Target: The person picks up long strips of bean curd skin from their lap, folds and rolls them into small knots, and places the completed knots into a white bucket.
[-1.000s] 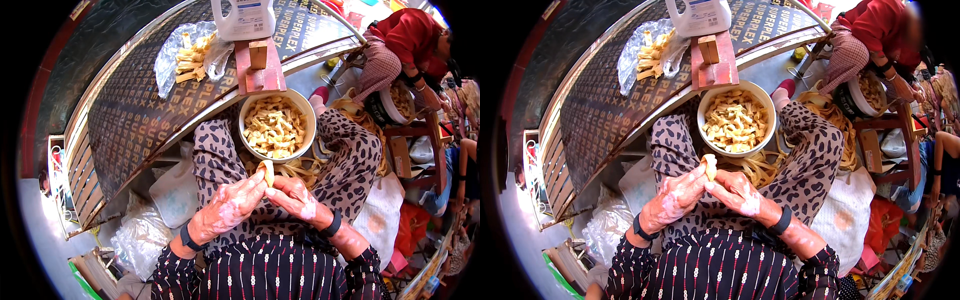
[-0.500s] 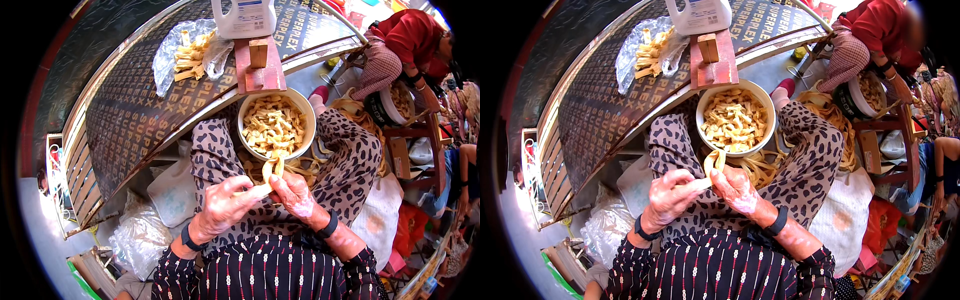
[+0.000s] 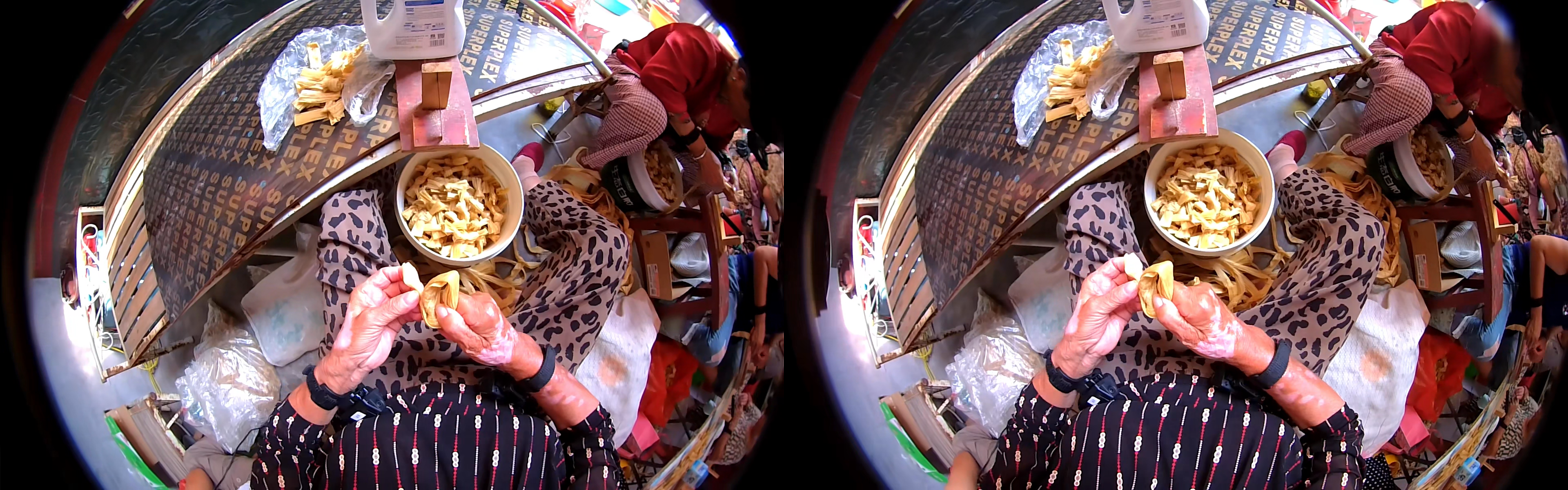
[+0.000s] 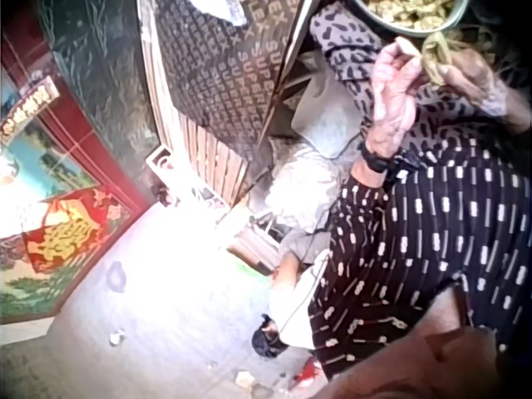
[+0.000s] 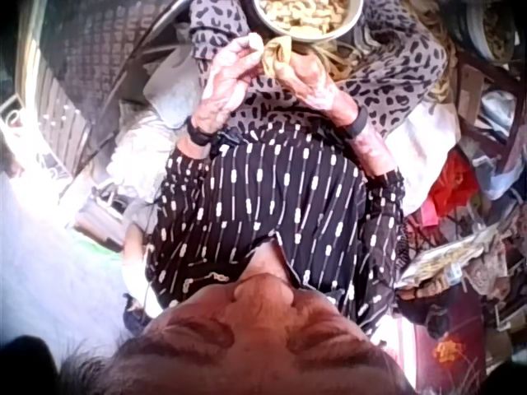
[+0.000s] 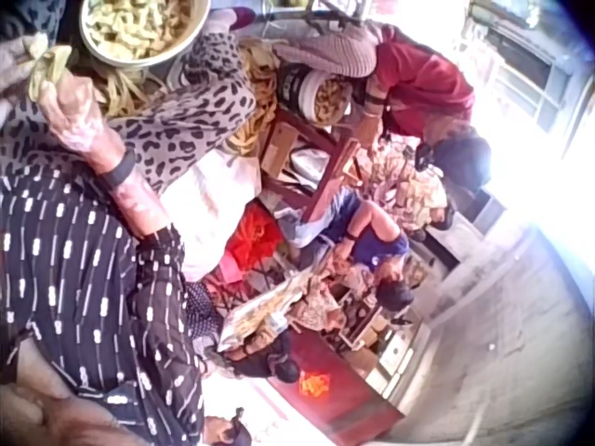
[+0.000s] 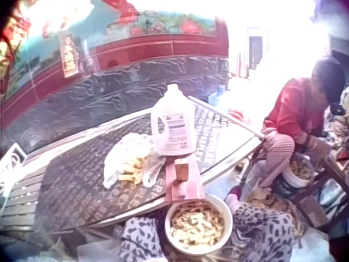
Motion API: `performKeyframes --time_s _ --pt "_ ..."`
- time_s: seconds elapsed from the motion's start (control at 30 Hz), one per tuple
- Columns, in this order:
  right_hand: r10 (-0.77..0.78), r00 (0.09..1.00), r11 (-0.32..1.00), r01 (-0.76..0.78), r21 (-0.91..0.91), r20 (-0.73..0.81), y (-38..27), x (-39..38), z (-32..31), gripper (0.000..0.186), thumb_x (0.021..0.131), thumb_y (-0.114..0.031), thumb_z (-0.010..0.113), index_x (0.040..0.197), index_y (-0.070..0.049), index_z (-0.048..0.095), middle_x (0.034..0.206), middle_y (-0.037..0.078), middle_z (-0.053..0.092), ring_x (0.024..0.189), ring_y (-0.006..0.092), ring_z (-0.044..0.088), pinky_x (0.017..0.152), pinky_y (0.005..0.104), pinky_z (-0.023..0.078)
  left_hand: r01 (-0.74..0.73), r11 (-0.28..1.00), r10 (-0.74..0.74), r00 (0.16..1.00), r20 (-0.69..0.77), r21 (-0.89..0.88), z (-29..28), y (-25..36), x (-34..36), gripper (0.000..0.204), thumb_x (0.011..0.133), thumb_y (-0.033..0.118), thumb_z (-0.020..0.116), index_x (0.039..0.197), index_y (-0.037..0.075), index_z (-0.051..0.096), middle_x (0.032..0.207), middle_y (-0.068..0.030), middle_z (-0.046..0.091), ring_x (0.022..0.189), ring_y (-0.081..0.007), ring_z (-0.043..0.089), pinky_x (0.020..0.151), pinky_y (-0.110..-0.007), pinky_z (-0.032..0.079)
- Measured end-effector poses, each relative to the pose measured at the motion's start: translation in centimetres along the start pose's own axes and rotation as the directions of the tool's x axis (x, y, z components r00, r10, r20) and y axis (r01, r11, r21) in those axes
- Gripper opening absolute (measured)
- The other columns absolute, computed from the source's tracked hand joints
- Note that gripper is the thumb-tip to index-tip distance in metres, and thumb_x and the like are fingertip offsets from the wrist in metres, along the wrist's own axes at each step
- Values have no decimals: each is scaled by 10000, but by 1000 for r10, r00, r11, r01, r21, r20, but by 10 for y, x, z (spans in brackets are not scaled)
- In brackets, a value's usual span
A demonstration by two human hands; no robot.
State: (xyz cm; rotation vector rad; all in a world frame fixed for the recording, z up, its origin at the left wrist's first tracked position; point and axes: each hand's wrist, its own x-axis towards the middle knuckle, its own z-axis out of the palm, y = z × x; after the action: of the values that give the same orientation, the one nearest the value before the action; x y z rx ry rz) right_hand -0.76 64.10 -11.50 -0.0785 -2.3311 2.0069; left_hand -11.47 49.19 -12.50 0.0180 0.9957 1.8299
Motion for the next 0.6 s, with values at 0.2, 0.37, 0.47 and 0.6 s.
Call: performKeyframes --time_s 0.2,0.37,0.47,0.6 --pt "-73 997 997 74 -31 19 5 0 3 151 920 -132 445 945 -2 520 627 131 517 512 293 523 502 372 409 -11 986 15 1000 -22 168 -3 -4 0 182 860 84 615 1014 -13 621 899 -56 650 726 -86 607 687 -212 497" --pt "-47 999 999 47 -3 17 4 0 1 147 921 -135 450 944 -6 518 655 137 533 533 303 537 511 375 420 -176 931 124 976 178 320 10 11 -4 194 858 70 608 1005 -51 637 970 -70 628 751 -89 599 699 -209 484" --pt "-11 999 1000 10 5 37 -1 0 1 137 921 -125 452 928 -5 518 662 140 537 539 311 543 506 378 418 -119 912 91 992 88 392 17 10 -9 211 836 44 611 1016 -64 623 964 -75 612 839 -102 582 767 -236 472" --pt "-53 999 998 54 -23 9 5 -1 2 133 924 -122 456 930 -4 517 639 136 531 529 316 542 499 380 414 -170 860 155 985 71 481 15 6 -6 193 817 13 596 994 -55 633 960 -93 600 892 -122 551 826 -259 432"
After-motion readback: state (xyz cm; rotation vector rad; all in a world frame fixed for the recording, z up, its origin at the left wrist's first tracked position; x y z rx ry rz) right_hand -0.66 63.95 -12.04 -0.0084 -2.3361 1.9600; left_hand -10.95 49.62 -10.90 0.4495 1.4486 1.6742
